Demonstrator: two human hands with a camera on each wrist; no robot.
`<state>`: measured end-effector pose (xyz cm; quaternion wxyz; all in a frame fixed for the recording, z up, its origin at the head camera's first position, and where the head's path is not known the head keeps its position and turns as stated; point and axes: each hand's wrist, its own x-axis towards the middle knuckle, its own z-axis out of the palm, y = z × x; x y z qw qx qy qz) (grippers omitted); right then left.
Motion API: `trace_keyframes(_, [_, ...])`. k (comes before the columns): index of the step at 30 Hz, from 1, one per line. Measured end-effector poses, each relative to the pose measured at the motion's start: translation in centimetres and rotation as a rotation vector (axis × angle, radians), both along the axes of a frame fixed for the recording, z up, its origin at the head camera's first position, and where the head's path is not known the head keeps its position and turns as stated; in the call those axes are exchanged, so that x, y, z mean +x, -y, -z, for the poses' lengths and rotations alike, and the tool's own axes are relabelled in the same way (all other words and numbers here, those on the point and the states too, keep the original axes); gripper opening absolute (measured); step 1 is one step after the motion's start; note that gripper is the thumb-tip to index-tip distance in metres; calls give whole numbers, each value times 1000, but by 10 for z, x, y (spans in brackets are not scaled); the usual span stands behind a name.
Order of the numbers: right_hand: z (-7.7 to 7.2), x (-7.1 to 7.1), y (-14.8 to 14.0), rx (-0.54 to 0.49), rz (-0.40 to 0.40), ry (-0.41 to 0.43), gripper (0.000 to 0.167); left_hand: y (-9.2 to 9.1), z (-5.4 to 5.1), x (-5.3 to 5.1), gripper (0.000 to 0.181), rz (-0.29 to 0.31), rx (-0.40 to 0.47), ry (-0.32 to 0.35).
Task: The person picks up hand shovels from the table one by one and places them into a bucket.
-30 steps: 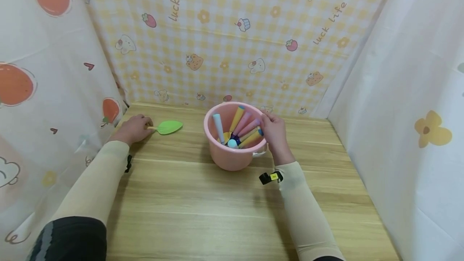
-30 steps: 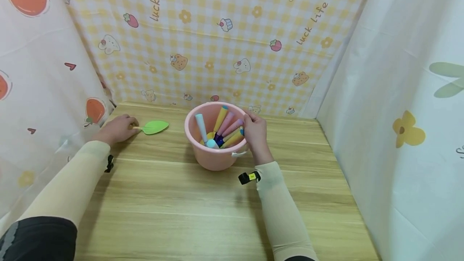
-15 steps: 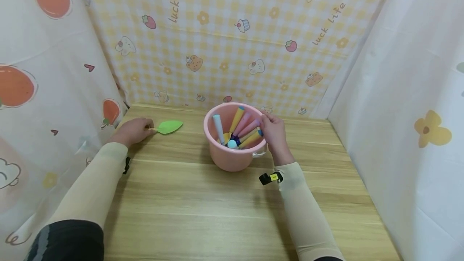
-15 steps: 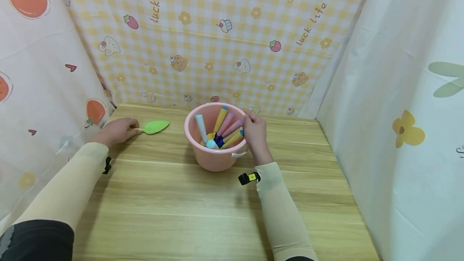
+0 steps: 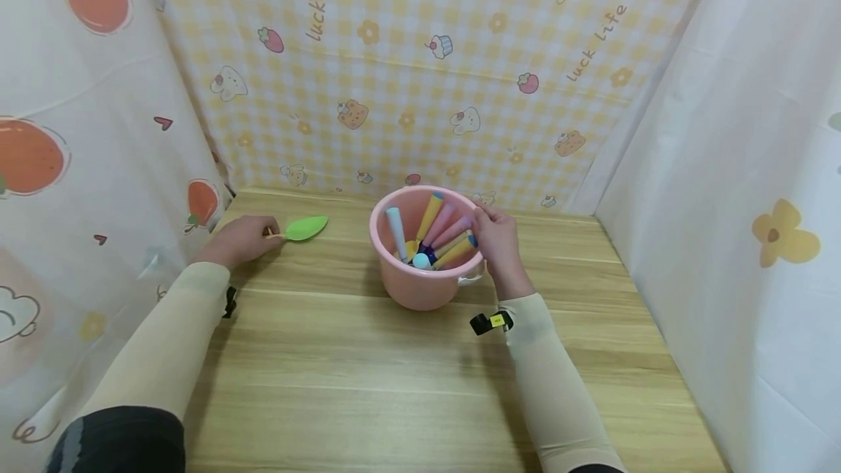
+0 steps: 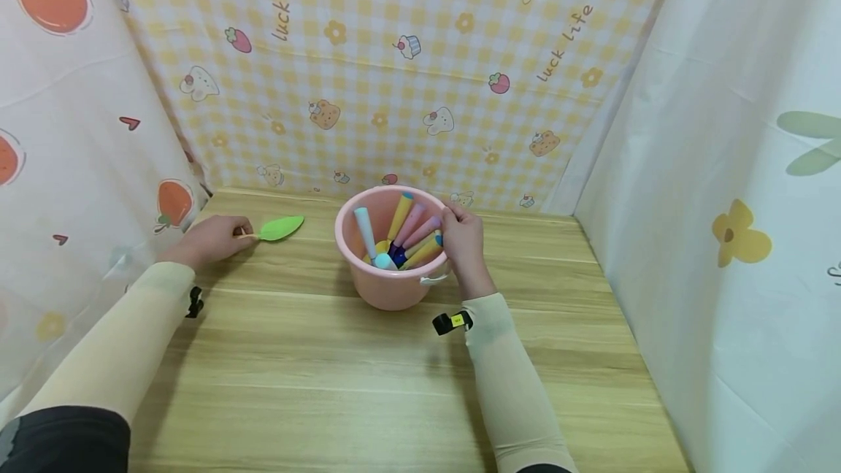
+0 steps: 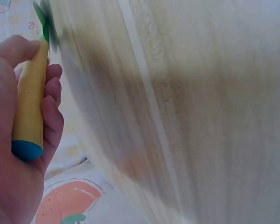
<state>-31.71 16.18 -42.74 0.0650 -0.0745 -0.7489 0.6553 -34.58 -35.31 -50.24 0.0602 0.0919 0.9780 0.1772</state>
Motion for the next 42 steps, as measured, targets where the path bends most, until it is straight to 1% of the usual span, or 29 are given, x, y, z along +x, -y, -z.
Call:
trace_keyframes(3, [-1, 1, 0, -1, -2, -1, 38, 2, 4, -1, 26, -20, 40, 10])
trace_keyframes(7, [-1, 1, 0, -7, 3, -8, 37, 5, 5, 2, 26, -19, 88, 3])
trace_keyframes(10, [0, 1, 0, -16, 6, -16, 37, 7, 4, 6, 29, -18, 114, -5])
trace_keyframes(14, [0, 1, 0, -20, 4, -21, 36, 8, 2, 9, 32, -40, 158, -13])
trace_keyframes(17, [0, 1, 0, -10, 5, -22, 36, 8, 0, 10, 32, -60, 198, -27])
trace_keyframes(20, [-1, 1, 0, 1, 7, -21, 37, 6, -2, 9, 31, -66, 228, -34])
trace_keyframes(22, [-1, 1, 0, -1, 7, -19, 36, 4, -2, 8, 29, -71, 240, -32])
trace_keyframes(25, [-1, 1, 1, -10, 4, -14, 36, 2, -5, 9, 30, -68, 261, -25])
trace_keyframes(32, [0, 1, 1, -7, -7, -6, 37, -2, -14, 13, 33, -86, 299, -21])
trace_keyframes(42, [1, 0, 0, 8, -7, 0, 37, -1, -21, 16, 33, -74, 296, -55])
